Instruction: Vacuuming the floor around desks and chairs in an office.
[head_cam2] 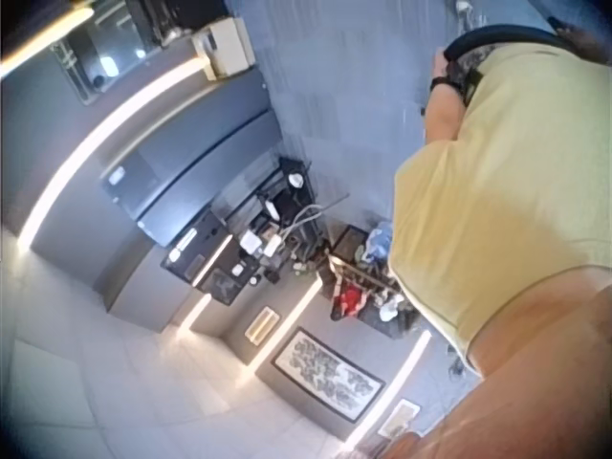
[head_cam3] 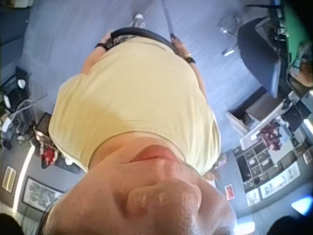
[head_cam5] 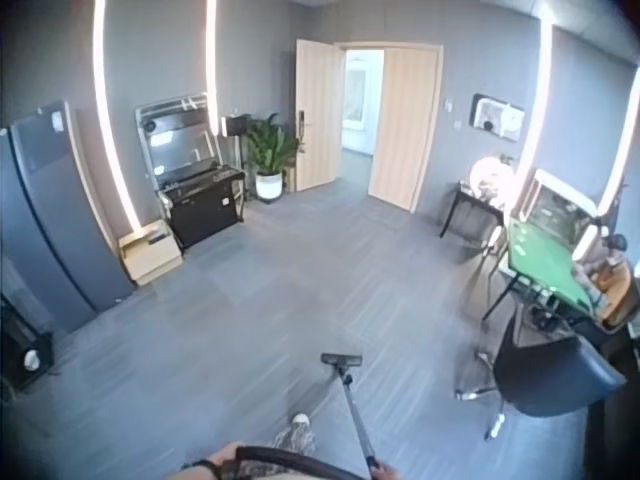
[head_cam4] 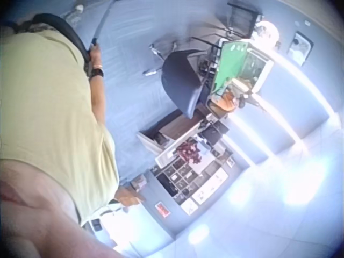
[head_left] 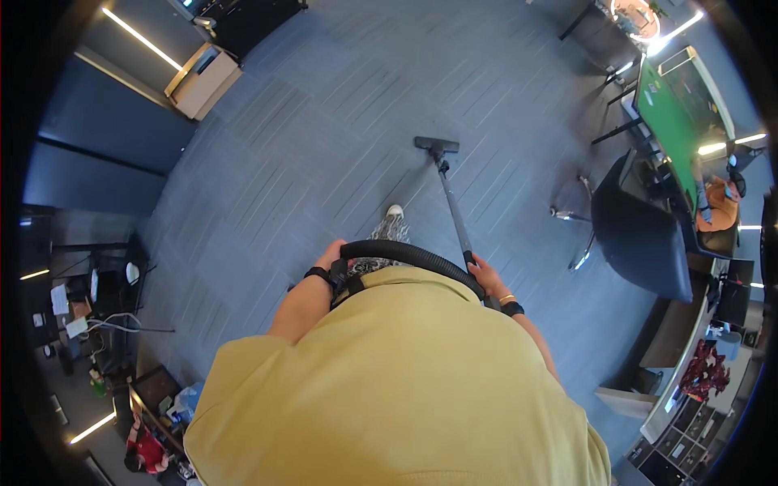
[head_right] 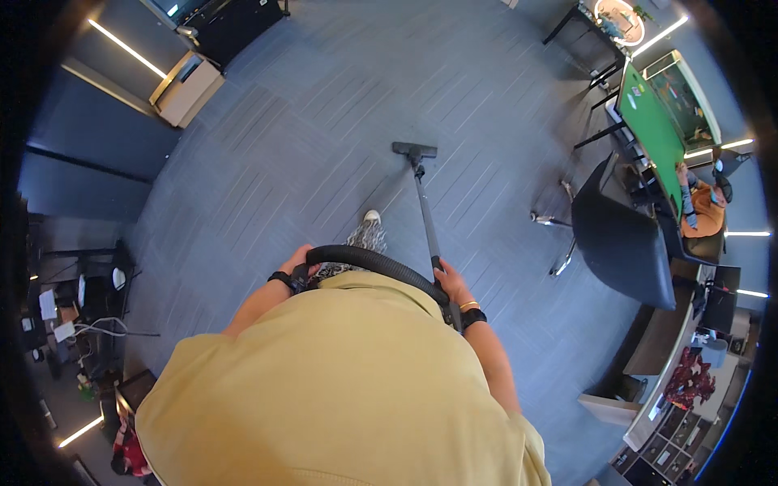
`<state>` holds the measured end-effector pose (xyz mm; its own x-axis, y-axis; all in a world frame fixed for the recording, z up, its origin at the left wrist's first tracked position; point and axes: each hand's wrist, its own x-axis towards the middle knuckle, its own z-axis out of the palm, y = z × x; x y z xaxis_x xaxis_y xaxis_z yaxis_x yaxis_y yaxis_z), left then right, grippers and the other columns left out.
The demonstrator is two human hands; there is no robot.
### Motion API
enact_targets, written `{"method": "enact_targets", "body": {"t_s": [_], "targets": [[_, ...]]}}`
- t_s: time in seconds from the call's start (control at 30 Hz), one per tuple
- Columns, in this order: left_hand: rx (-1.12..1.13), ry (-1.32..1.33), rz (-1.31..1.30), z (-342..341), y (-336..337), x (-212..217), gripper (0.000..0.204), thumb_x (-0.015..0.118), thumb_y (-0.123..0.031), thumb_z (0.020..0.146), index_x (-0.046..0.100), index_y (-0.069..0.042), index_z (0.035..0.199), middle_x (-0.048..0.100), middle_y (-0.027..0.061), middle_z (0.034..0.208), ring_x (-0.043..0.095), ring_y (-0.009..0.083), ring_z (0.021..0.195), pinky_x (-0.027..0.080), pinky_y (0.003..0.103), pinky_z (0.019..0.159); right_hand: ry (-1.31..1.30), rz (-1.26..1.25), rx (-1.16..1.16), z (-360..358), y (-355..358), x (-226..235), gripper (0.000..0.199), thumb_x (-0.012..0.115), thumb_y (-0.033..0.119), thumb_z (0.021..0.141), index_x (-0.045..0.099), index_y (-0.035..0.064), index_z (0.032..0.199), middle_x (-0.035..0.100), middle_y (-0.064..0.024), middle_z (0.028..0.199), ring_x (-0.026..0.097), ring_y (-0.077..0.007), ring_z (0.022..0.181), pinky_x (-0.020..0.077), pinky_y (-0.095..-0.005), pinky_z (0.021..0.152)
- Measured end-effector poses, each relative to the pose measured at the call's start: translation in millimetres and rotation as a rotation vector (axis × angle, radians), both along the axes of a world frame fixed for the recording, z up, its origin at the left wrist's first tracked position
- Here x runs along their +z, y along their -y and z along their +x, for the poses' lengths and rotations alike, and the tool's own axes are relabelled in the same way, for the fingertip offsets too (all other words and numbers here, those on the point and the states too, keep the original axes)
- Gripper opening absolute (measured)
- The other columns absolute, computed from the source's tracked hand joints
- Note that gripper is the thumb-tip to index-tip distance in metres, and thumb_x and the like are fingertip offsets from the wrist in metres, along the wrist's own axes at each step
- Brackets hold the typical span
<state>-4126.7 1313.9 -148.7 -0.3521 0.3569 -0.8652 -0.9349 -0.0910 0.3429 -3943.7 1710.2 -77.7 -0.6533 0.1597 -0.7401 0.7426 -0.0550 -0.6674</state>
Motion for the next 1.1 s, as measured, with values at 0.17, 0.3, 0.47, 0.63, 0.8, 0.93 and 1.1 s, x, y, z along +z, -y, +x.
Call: {"method": "enact_targets", "body": {"t_s": [0.17,0.3,0.47,0.63,0.8,0.93,1.1], "targets": [[-0.244,-0.674,-0.171,-90,6,-49,0.016,0.061,-0.007,0.064,0.05,-0.006,0.077,0.053,0.0068,0.06,0.051,0.0132,0.052,0.043,0.029,0.046,-0.019,0.112,0.148,-78,-39,-15,0.047,0.052,0.022,0.083,0.041,0.0101,0.127,0.055,-0.0039,0.093,0.05,-0.0131,0.077,0.0423,-0.0264,0.067],[-0.447,-0.851,-0.189,-147,-36,-4,0.032,0.065,0.002,0.059,0.048,-0.01,0.084,0.052,0.0043,0.064,0.05,0.0105,0.058,0.042,0.027,0.048,0.099,-0.058,-0.014,-127,-52,8,0.048,0.051,0.019,0.083,0.038,0.0105,0.128,0.055,-0.0039,0.092,0.051,-0.0117,0.069,0.0449,-0.0261,0.061],[-0.281,-0.467,0.006,-183,-37,-33,0.03,0.061,0.003,0.062,0.047,-0.011,0.085,0.051,0.0057,0.063,0.052,0.0137,0.056,0.041,0.027,0.044,0.052,-0.183,-0.046,-193,-70,32,0.05,0.047,0.012,0.085,0.03,0.0079,0.132,0.055,-0.0047,0.098,0.053,-0.0104,0.072,0.0464,-0.0241,0.06],[0.21,0.01,-0.001,-210,-73,-23,0.019,0.051,-0.022,0.071,0.046,-0.004,0.07,0.048,0.0095,0.058,0.051,0.021,0.048,0.043,0.029,0.042,0.147,-0.103,0.055,-249,-102,37,0.052,0.048,0.016,0.084,0.03,0.0091,0.132,0.055,-0.0063,0.102,0.054,-0.0123,0.074,0.0462,-0.0254,0.062],[0.229,0.084,-0.059,-261,-106,-11,0.02,0.05,-0.023,0.07,0.045,-0.004,0.068,0.046,0.0102,0.058,0.05,0.0227,0.05,0.045,0.032,0.043,0.019,-0.003,0.057,-324,-126,44,0.053,0.048,0.015,0.082,0.029,0.0095,0.132,0.054,-0.0071,0.082,0.05,-0.0133,0.059,0.0446,-0.0275,0.052],[0.193,0.042,-0.198,-333,-145,-1,0.02,0.05,-0.023,0.071,0.045,-0.004,0.071,0.047,0.0104,0.061,0.051,0.0234,0.055,0.046,0.034,0.046,0.01,-0.079,0.015,-386,-173,23,0.053,0.048,0.016,0.083,0.03,0.009,0.132,0.053,-0.007,0.083,0.051,-0.0136,0.06,0.0443,-0.0282,0.051],[0.355,0.049,-0.063,-415,-189,8,0.019,0.053,-0.022,0.07,0.044,-0.006,0.072,0.046,0.0087,0.061,0.05,0.0222,0.055,0.046,0.033,0.049,-0.05,-0.075,0.1,-445,-228,9,0.052,0.048,0.017,0.083,0.03,0.0087,0.131,0.051,-0.0064,0.083,0.051,-0.0146,0.059,0.0459,-0.0285,0.052]]}}
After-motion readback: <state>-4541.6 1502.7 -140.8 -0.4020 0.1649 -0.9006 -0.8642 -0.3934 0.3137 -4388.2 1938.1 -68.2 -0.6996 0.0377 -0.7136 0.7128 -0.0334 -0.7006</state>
